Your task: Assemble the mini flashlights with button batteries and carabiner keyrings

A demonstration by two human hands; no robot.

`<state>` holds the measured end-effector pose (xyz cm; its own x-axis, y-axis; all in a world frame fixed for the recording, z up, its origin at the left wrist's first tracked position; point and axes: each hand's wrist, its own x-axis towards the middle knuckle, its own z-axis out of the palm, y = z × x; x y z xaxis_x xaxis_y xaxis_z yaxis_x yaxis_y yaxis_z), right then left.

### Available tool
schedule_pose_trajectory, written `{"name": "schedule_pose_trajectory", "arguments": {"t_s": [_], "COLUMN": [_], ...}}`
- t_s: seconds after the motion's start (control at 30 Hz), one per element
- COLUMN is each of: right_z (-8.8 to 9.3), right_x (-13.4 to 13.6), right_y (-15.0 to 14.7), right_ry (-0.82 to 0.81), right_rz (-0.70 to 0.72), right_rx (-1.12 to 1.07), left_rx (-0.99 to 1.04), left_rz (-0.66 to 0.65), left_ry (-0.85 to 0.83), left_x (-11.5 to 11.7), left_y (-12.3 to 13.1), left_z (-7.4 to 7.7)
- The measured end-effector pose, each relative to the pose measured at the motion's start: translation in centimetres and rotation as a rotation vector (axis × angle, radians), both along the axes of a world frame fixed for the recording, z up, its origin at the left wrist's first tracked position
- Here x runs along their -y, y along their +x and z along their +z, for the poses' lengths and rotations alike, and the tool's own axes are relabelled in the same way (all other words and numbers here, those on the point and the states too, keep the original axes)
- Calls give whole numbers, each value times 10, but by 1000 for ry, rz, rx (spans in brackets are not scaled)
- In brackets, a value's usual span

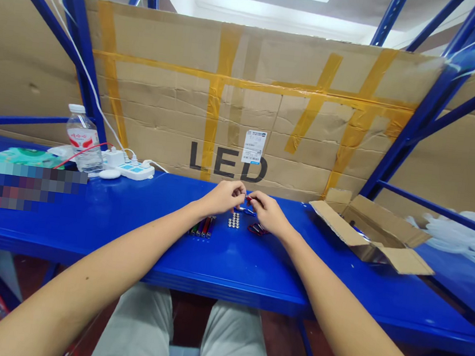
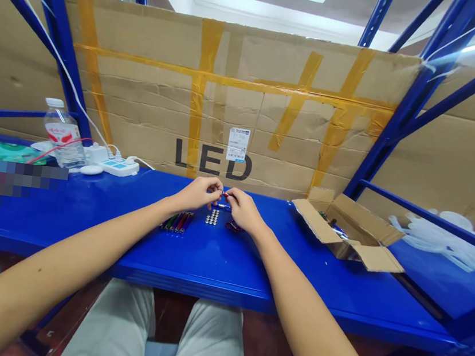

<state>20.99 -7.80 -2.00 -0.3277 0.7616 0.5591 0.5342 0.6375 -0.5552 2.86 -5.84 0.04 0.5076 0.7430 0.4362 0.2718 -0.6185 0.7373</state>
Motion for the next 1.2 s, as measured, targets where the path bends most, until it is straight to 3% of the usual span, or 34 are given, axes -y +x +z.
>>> {"name": "schedule_pose_trajectory", "arguments": {"t_s": [0.23, 0.47, 0.6, 0.77, 0.97, 1.2], "right_z": [-3, 2, 3, 1, 3, 7], "right_x": [3, 5, 5, 3, 8, 9], "right_y": [-6, -1, 2, 0, -3, -1], "right_ry": [115, 252, 249, 237, 250, 289], "right_rz": [-50, -71, -43, -13, -100, -28], "right_rx": [-43, -12, 13, 23, -67, -10], "left_rx": [-34, -163, -206, -207, -236, -205], "left_rz": [11, 58, 76, 70, 70, 14], "left_ry": [58, 253, 313, 308, 346, 265], "left_x": [6, 10, 9, 8, 6, 2], "left_y": [2, -1, -2, -3, -5, -6], "left_z": [8, 13, 12, 12, 12, 6]}}
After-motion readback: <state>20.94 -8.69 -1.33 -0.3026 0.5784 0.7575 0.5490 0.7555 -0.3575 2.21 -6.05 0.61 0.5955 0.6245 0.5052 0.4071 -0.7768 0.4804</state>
